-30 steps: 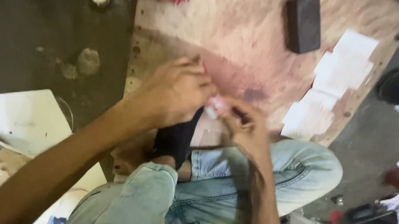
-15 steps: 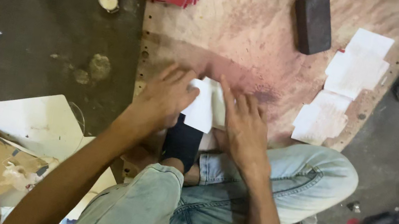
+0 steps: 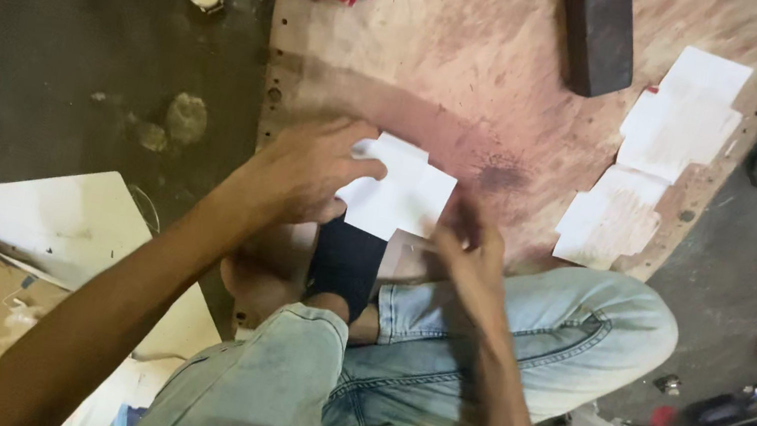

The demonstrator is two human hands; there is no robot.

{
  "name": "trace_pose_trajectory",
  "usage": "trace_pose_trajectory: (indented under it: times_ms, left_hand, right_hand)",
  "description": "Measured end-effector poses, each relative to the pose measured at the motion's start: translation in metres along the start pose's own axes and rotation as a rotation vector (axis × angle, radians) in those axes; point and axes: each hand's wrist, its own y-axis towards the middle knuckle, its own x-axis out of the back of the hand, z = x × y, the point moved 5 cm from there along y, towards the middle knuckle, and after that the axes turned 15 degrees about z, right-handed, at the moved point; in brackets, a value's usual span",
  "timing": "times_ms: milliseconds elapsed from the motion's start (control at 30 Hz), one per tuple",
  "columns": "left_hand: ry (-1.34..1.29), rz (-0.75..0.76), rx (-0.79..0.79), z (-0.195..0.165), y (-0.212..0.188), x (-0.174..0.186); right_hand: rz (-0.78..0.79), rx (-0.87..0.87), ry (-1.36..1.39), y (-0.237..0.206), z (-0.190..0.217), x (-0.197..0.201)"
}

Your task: The person sits on the floor and repeatedly rubs the edges and corners of small red booklets with a dark rectangular block. They handle the booklets one at a time, flipping them over and rubbing different sides before stacking them.

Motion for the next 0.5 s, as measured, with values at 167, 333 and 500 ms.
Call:
trace_pose_trajectory:
  times_ms: [167,333,500]
  left_hand:
    - [0.143,-0.066,0.157,-0.021,0.031,-0.008]
    - [0.428,-0.273,0.322,-0.043,0.054,-0.019]
    - [-0.372,-0.030,0.368,-0.005,0.046,-0.038]
  right_hand:
    - [-0.425,0.132,-0.542,0.010,0.000,0.033]
    - [-0.441,0.298,-0.694,0.031,0.011,0.034]
    - [-0.512,0.341,-1.326,0.033,0.025,-0.006]
